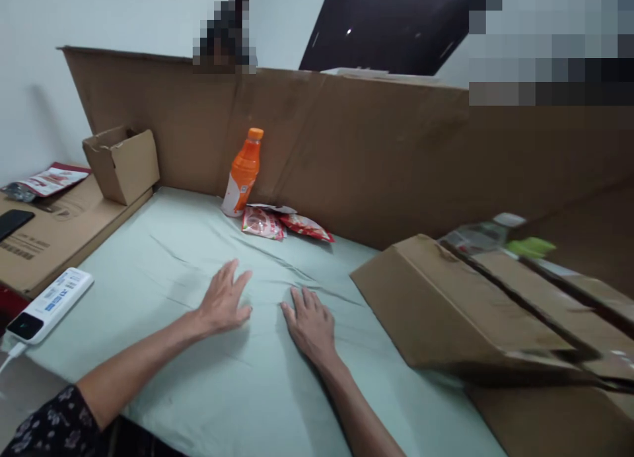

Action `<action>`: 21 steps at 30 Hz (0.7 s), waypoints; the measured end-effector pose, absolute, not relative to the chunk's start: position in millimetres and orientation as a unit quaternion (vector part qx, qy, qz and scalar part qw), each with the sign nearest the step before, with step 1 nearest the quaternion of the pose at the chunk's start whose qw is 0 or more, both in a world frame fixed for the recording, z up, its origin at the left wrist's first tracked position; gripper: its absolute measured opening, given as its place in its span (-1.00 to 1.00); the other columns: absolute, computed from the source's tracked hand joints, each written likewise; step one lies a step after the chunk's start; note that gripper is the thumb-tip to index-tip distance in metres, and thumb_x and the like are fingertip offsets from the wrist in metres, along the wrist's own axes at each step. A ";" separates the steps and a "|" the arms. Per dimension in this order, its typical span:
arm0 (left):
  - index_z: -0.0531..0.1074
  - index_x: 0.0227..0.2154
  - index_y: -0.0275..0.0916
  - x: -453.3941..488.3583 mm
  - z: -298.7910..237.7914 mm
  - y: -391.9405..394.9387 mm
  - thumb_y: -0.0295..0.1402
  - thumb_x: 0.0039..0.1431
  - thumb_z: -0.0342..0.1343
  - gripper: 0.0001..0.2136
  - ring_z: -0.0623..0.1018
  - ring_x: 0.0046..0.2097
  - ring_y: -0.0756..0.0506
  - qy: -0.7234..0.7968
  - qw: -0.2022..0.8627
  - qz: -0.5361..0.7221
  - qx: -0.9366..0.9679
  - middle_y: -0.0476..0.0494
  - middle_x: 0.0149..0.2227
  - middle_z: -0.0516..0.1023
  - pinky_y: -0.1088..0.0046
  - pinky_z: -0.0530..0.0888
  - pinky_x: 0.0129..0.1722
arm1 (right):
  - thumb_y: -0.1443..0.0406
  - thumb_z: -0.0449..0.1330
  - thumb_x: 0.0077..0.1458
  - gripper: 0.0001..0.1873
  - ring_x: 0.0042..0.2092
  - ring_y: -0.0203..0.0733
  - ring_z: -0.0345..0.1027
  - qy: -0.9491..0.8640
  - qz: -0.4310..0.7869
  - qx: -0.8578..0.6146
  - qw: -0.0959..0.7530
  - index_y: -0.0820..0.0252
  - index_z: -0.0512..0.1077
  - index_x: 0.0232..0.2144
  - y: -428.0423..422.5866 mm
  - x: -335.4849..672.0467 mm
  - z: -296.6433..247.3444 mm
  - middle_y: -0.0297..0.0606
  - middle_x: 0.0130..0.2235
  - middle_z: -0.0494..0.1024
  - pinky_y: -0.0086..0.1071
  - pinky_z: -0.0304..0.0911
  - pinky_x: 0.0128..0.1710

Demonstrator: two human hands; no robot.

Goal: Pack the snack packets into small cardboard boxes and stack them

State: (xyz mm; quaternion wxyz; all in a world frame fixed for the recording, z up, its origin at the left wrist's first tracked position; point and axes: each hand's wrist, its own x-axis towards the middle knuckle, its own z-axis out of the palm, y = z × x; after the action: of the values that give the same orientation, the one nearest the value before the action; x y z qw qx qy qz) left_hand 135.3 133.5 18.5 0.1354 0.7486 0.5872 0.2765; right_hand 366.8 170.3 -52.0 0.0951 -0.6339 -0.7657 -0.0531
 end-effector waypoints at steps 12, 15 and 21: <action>-0.29 0.43 -0.51 -137.6 140.7 207.9 0.08 0.28 0.07 -0.02 -0.39 0.45 -0.62 0.749 -0.061 0.464 0.469 -0.51 0.49 -0.23 -0.33 -0.09 0.30 | 0.17 -0.11 0.38 -0.45 0.36 0.11 0.19 -0.765 -0.089 -0.632 0.091 0.27 0.41 0.24 170.9 378.7 -75.2 0.10 0.33 0.37 -0.02 0.14 0.27; -0.39 0.38 -0.62 -167.3 136.3 217.8 0.15 0.21 0.08 0.09 -0.36 0.44 -0.63 0.759 -0.039 0.459 0.460 -0.52 0.48 -0.29 -0.21 -0.15 0.35 | 0.17 -0.13 0.38 -0.44 0.35 0.11 0.20 -0.765 -0.093 -0.630 0.091 0.27 0.41 0.24 171.3 380.3 -75.1 0.08 0.33 0.38 -0.03 0.14 0.27; -0.33 0.35 -0.56 -181.4 132.6 255.1 0.12 0.03 0.32 0.19 -0.43 0.46 -0.53 0.738 -0.013 0.471 0.483 -0.28 0.50 -0.31 -0.01 -0.29 0.45 | 0.17 -0.14 0.38 -0.45 0.36 0.09 0.19 -0.760 -0.080 -0.638 0.097 0.21 0.39 0.25 171.9 380.5 -72.4 0.02 0.34 0.38 -0.03 0.13 0.28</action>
State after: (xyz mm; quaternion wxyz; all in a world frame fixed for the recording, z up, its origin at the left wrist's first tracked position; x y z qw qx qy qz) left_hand -181.4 255.1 132.6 -0.0129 0.4830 0.7381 0.4710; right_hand 380.5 171.9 -72.4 0.0965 -0.6383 -0.7595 -0.0801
